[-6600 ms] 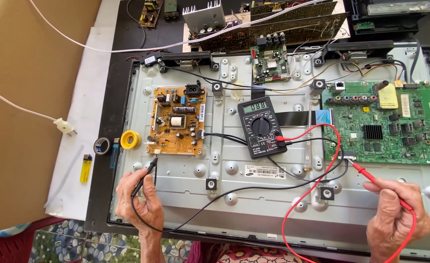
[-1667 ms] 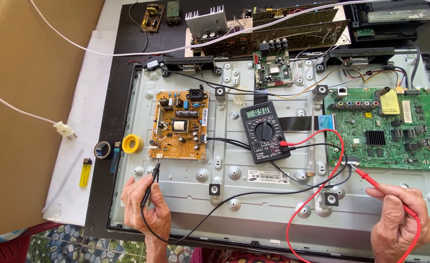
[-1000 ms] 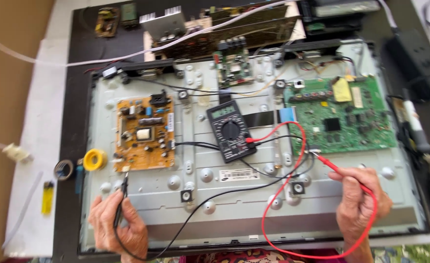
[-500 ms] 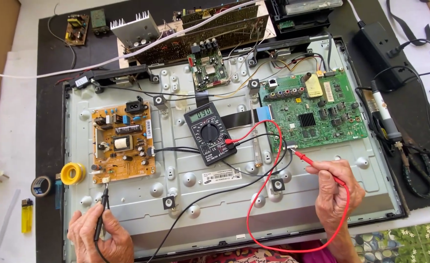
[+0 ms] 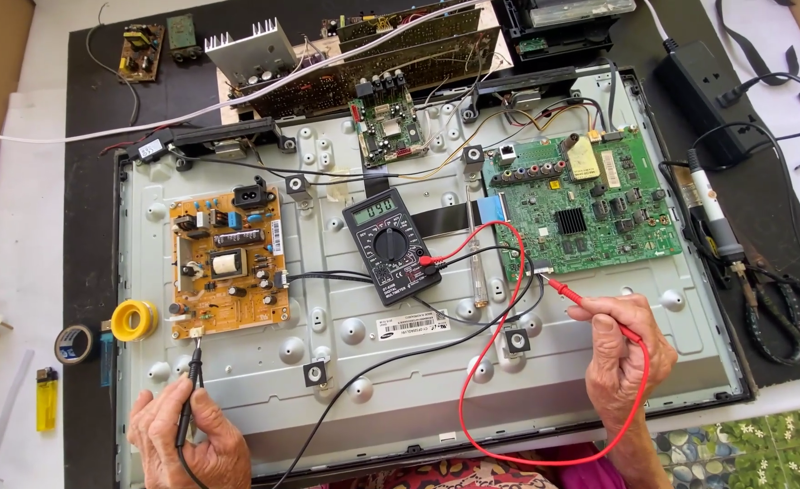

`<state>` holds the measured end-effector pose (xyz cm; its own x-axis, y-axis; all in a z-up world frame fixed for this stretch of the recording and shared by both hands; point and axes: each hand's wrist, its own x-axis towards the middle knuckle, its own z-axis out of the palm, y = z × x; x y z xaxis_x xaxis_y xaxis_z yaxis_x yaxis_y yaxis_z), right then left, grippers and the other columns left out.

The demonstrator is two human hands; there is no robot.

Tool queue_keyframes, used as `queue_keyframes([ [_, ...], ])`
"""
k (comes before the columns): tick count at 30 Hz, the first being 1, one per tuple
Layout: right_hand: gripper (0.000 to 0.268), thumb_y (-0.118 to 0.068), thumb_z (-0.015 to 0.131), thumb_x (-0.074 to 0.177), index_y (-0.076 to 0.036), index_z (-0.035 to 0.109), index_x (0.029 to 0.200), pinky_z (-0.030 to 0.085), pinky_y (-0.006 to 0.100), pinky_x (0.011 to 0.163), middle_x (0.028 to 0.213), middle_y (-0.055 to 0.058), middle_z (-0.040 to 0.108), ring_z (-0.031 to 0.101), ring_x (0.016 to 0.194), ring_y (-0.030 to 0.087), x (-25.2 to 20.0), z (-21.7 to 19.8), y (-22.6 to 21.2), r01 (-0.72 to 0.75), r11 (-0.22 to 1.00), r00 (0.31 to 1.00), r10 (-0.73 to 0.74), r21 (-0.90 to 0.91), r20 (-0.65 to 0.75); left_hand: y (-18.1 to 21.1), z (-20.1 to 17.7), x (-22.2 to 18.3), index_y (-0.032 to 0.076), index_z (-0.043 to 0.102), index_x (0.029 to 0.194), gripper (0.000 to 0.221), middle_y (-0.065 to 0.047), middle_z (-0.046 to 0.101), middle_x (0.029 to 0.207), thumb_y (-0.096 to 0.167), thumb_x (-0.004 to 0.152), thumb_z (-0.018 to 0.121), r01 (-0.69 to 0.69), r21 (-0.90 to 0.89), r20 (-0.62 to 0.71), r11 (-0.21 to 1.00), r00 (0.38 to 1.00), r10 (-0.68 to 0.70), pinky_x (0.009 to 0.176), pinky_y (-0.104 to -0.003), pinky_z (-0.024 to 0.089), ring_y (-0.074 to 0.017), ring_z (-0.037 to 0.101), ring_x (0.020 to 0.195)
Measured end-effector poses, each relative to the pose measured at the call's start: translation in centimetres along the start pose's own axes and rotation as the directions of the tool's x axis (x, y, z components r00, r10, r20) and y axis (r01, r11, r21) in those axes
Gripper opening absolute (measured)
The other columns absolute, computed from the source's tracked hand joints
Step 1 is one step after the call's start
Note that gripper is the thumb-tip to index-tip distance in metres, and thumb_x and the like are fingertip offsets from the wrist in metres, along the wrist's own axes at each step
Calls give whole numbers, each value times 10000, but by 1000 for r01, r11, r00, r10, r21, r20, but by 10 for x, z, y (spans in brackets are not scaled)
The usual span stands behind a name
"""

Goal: Using a digital multimeter to test voltage and continuity at various points on the circuit boards of a disassembled television.

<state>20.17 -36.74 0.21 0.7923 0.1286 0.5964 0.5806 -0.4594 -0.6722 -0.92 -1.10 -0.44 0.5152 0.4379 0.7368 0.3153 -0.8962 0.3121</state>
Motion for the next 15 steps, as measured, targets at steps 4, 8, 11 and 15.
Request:
queue_keyframes([
  [4, 223, -154, 471, 1121, -19, 643, 1078, 468, 372, 924, 856, 93, 740, 637, 774, 216, 1, 0, -1, 14, 1000, 1000, -14, -10, -1, -6, 3, -7, -140, 657, 1233, 120, -271, 704, 1125, -76, 1131, 656, 10, 2, 6, 1000, 1000, -10, 1166, -635, 544, -462, 673, 1095],
  [8, 222, -147, 484, 1097, 5, 640, 1053, 475, 346, 805, 864, 104, 736, 641, 798, 245, 3, 1, -1, 80, 997, 997, -81, 9, 9, -14, 8, -15, -125, 651, 1226, 113, -268, 695, 1125, -48, 1144, 640, 12, 13, -6, 1000, 1000, -12, 1172, -628, 525, -434, 668, 1102],
  [11, 205, -122, 497, 1081, 15, 642, 1038, 483, 344, 774, 857, 117, 738, 641, 796, 254, 4, 1, -2, 123, 992, 992, -123, -3, 11, -14, 8, -15, -123, 649, 1226, 118, -272, 698, 1133, -42, 1141, 635, 16, 14, -10, 1000, 1000, -16, 1179, -629, 517, -433, 668, 1112],
  [15, 232, -146, 483, 1098, 23, 635, 1050, 477, 379, 825, 867, 120, 732, 663, 759, 250, 2, 2, 1, 121, 993, 993, -121, 3, -6, -5, 6, -8, -130, 643, 1232, 121, -280, 697, 1137, -60, 1133, 634, 3, 13, -6, 1000, 1000, -3, 1164, -639, 528, -443, 671, 1111],
])
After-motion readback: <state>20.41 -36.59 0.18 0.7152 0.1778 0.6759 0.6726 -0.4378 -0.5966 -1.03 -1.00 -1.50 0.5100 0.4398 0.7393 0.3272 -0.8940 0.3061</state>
